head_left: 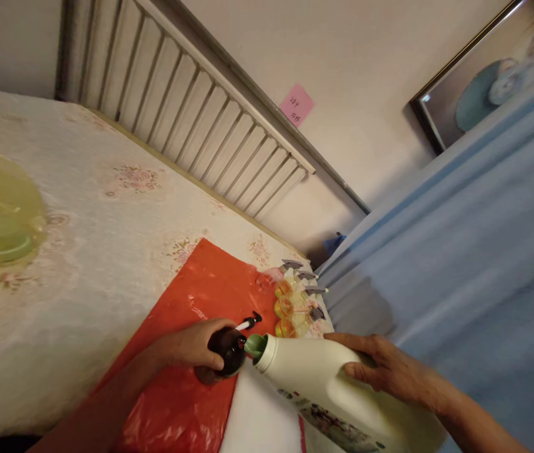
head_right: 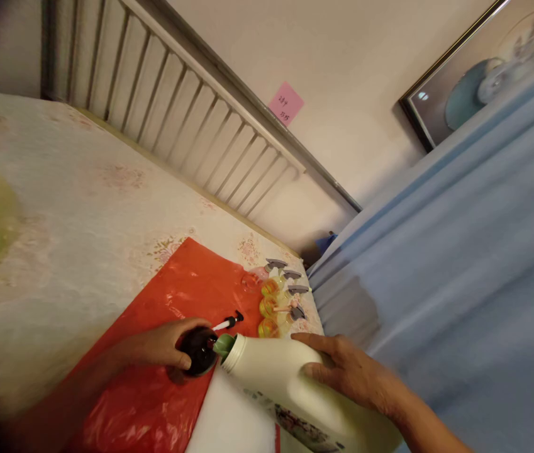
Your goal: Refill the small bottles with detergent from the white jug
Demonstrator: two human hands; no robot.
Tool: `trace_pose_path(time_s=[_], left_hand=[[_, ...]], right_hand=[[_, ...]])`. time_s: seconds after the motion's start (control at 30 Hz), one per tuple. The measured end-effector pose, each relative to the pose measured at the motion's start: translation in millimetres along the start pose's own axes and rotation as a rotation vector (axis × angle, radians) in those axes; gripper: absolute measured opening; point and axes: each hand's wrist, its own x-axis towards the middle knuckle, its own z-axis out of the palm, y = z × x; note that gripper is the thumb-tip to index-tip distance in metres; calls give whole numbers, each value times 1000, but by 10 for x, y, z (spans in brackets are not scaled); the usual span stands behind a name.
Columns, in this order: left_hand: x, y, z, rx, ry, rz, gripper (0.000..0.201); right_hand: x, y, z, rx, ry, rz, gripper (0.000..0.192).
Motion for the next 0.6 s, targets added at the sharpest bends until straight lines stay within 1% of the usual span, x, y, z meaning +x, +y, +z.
trace_pose_path(time_s=[0.33, 0.47, 0.6], left_hand=[[-7, 12, 12, -8, 22, 13, 55], [-1, -3, 13, -54, -4, -11, 57], [-7, 0, 8, -24, 6, 13, 55]], right_hand=[[7, -1, -6, -18, 1, 12, 57], [3, 1, 1, -37, 14, 22, 59], [1, -12, 1, -39, 14, 18, 60]])
